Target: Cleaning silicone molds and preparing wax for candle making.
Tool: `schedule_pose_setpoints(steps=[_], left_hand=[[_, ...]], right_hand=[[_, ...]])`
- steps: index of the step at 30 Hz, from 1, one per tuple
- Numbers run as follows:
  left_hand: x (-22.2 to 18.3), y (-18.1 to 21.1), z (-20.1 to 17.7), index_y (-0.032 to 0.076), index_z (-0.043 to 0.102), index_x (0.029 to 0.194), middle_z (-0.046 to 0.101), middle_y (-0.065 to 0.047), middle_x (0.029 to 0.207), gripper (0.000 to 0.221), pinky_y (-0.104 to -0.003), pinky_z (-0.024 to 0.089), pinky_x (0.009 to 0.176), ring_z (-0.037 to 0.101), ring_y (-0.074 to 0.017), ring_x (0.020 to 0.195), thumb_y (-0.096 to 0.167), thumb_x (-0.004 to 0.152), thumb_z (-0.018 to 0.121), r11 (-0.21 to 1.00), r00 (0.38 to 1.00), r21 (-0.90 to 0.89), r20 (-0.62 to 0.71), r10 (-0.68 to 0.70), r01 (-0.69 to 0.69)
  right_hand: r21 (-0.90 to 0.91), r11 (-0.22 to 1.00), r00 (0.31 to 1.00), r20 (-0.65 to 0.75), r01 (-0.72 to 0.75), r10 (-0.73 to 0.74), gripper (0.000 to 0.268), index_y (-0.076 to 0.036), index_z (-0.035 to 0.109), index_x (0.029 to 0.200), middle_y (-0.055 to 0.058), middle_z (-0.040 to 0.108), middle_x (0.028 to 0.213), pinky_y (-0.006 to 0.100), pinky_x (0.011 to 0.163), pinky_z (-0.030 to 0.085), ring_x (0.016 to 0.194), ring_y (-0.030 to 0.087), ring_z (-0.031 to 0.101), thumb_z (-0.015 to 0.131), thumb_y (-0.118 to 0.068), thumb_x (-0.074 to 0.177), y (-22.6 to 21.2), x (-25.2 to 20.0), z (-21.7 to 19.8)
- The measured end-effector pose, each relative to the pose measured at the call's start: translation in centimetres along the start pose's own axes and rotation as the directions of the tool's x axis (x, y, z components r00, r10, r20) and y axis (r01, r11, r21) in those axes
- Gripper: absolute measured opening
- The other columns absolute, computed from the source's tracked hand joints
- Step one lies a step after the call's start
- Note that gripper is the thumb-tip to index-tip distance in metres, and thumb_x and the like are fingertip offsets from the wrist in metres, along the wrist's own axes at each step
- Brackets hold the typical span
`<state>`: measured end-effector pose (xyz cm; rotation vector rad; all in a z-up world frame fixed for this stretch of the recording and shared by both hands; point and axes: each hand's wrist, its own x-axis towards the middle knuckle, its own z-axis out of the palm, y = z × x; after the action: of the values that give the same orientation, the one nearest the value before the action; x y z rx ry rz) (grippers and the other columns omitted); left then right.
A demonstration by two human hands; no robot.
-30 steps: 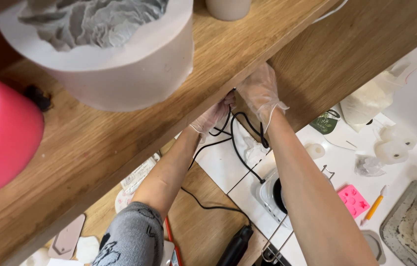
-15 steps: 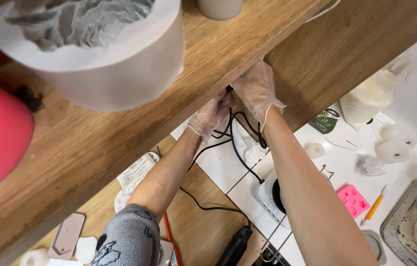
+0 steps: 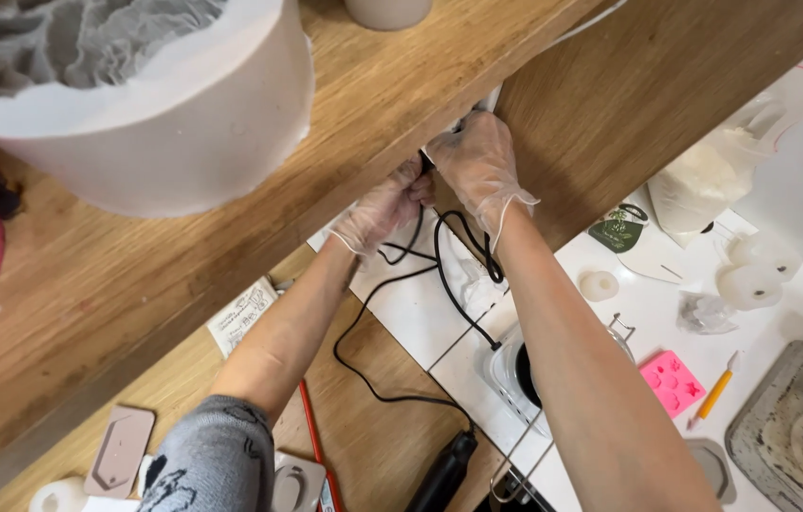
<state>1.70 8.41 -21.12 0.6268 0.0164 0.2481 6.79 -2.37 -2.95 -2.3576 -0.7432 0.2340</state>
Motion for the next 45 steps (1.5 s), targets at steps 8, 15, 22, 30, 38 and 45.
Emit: schedule_pose_setpoints(steps=[8, 15, 22, 30, 38, 45], left_hand=[[-0.4, 1.3, 5.0, 0.019, 0.057, 0.104, 0.059, -0.001, 0.092, 0.042, -0.038, 0.050, 0.085, 0.061, -0.0210, 0.084, 0.055, 0.090, 0.073, 0.978, 0.989, 0.172, -0.116, -0.096, 0.115], [0.1, 0.1, 2.0, 0.018, 0.062, 0.101, 0.067, -0.006, 0.087, 0.042, -0.033, 0.054, 0.073, 0.070, -0.0213, 0.080, 0.057, 0.091, 0.070, 0.954, 0.981, 0.259, -0.155, -0.114, 0.152], [0.1, -0.5, 0.4, 0.019, 0.064, 0.104, 0.073, -0.006, 0.092, 0.031, -0.031, 0.058, 0.073, 0.073, -0.0187, 0.082, 0.047, 0.094, 0.071, 0.952, 0.985, 0.280, -0.150, -0.085, 0.124], [-3.9, -0.7, 1.1, 0.025, 0.062, 0.120, 0.073, -0.001, 0.118, 0.037, -0.037, 0.049, 0.091, 0.069, -0.0198, 0.111, 0.053, 0.097, 0.065, 0.914, 0.974, 0.381, -0.217, -0.057, 0.138], [-15.6, 4.5, 12.1, 0.010, 0.059, 0.135, 0.056, -0.012, 0.139, 0.043, -0.043, 0.047, 0.107, 0.051, -0.0278, 0.133, 0.024, 0.094, 0.057, 0.369, 0.826, 0.866, -0.461, 0.325, 0.338], [-25.6, 1.6, 14.9, 0.012, 0.069, 0.115, 0.052, -0.011, 0.142, 0.025, -0.047, 0.047, 0.110, 0.055, -0.0299, 0.124, 0.016, 0.091, 0.064, 0.268, 0.824, 0.856, -0.506, 0.254, 0.442]], right_hand=[[-0.043, 0.994, 0.988, 0.114, -0.099, 0.103, 0.062, -0.002, 0.060, 0.135, 0.022, 0.067, 0.124, 0.050, 0.095, 0.055, 0.120, 0.039, 0.064, 0.075, -0.030, 0.082, 0.2, -3.2, -2.9], [-0.057, 0.994, 0.993, 0.067, -0.095, 0.098, 0.045, -0.008, 0.067, 0.129, 0.020, 0.071, 0.117, 0.049, 0.090, 0.057, 0.115, 0.037, 0.066, 0.070, -0.029, 0.090, 2.9, -5.0, -4.8], [-0.015, 0.993, 0.991, 0.057, -0.120, 0.121, 0.041, -0.018, 0.069, 0.128, 0.010, 0.073, 0.113, 0.047, 0.094, 0.056, 0.114, 0.031, 0.067, 0.068, -0.029, 0.088, 3.2, -7.3, -6.5], [0.061, 0.996, 0.998, 0.003, 0.070, -0.070, 0.039, -0.013, 0.069, 0.125, 0.014, 0.074, 0.115, 0.050, 0.094, 0.054, 0.115, 0.034, 0.066, 0.053, -0.005, 0.091, 3.3, -8.5, -8.9], [0.371, 0.873, 0.948, -0.169, 0.316, -0.271, 0.034, 0.013, 0.064, 0.124, 0.026, 0.069, 0.119, 0.031, 0.093, 0.058, 0.103, 0.029, 0.068, 0.052, 0.021, 0.093, 3.6, -15.8, -13.9], [0.438, 0.882, 0.918, -0.252, -0.174, 0.306, 0.025, -0.009, 0.068, 0.127, 0.004, 0.074, 0.114, 0.020, 0.092, 0.063, 0.099, 0.013, 0.073, 0.061, 0.000, 0.105, -0.6, -27.7, -18.0]])
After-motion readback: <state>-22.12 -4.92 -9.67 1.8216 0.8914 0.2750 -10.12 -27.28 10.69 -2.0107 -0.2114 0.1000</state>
